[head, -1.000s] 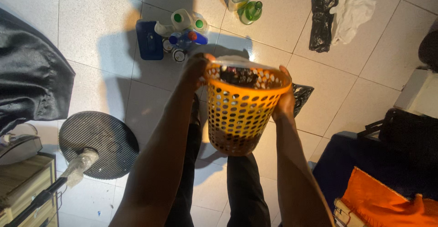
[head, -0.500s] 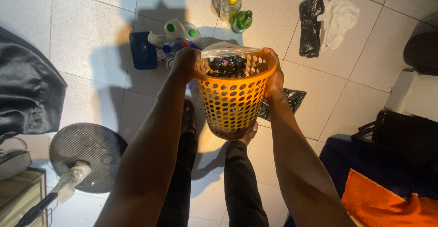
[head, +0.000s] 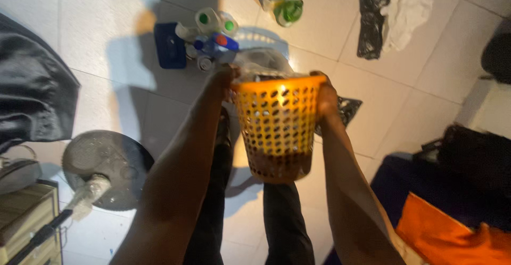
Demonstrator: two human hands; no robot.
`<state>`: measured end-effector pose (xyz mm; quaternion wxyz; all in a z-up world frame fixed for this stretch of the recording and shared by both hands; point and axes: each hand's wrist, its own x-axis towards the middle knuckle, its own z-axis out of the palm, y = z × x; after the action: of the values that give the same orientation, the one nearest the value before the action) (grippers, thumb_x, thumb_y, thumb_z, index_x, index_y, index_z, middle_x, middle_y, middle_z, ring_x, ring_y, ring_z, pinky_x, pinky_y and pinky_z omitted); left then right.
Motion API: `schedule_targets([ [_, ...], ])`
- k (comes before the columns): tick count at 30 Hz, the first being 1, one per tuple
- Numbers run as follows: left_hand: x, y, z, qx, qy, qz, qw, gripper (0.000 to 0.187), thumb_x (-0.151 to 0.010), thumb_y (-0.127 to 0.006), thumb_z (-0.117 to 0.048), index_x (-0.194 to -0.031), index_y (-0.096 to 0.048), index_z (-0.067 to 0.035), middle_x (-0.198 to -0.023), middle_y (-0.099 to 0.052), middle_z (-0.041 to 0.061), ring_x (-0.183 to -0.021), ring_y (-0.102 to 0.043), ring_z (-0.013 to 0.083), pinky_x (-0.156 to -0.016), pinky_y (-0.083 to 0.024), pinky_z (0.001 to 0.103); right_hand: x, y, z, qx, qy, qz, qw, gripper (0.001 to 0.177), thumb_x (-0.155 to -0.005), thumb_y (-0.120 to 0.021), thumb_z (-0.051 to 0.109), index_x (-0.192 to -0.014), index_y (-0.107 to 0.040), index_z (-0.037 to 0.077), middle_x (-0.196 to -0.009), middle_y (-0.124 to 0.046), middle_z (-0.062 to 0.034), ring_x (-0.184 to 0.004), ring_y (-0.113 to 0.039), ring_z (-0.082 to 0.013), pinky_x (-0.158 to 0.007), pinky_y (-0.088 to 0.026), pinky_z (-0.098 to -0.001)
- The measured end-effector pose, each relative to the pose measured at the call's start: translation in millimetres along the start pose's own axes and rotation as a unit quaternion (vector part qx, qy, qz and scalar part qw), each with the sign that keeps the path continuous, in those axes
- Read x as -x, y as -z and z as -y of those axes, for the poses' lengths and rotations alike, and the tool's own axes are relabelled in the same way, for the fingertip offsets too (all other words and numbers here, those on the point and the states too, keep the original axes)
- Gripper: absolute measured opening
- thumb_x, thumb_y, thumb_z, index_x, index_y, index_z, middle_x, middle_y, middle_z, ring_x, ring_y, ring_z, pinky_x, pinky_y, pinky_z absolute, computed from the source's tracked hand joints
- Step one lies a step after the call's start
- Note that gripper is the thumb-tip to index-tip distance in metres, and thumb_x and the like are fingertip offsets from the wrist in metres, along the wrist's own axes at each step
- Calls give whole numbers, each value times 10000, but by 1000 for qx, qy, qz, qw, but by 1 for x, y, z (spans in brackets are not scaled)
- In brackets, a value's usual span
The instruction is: The person places a plastic liner inside an orange wastebasket, fills it with items from the floor, and then removes and ties the bag.
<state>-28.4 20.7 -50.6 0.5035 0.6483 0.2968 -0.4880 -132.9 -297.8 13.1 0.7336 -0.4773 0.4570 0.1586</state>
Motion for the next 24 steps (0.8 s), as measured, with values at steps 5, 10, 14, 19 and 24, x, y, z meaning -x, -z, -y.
schedule_targets([
  [5,-2,-12,10,84,31,16,996,283,-871,-646,-145,-1146,-698,-107,-1100,-717,95,-953,-690,262,-737,-569,493,-6,26,-15,64,37,24,997,324,-1045,-463,192,-1298,-591,37,-1162,-706,-107,-1029,-670,-227,-873,-567,-335],
  [10,-21,-14,26,113,49,6,992,285,-918,-583,-119,-1187,-680,-112,-1133,-707,84,-957,-677,252,-714,-564,511,13,16,-14,-118,-12,25,993,330,-1072,-490,214,-1287,-591,-15,-1088,-691,-129,-936,-679,-242,-792,-594,-360],
  [14,-29,-9,41,153,-7,-16,988,266,-952,-601,-108,-1187,-723,-78,-1124,-733,119,-963,-669,233,-719,-566,442,29,0,5,-66,18,24,997,318,-1030,-524,222,-1259,-603,16,-1108,-701,-108,-945,-700,-217,-805,-609,-334],
  [19,-12,-6,32,163,5,19,986,197,-936,-672,-157,-1120,-668,-88,-1011,-644,131,-814,-614,326,-563,-475,495,29,-1,10,-54,-23,-18,998,335,-1026,-528,268,-1233,-626,23,-1075,-707,-99,-904,-699,-209,-756,-606,-321],
  [24,-20,-4,62,126,-11,3,992,182,-874,-645,-163,-1045,-705,-146,-980,-682,82,-808,-625,283,-557,-493,474,25,12,-7,-29,-33,3,999,336,-1025,-530,274,-1230,-626,25,-1072,-704,-97,-898,-698,-206,-746,-606,-321],
])
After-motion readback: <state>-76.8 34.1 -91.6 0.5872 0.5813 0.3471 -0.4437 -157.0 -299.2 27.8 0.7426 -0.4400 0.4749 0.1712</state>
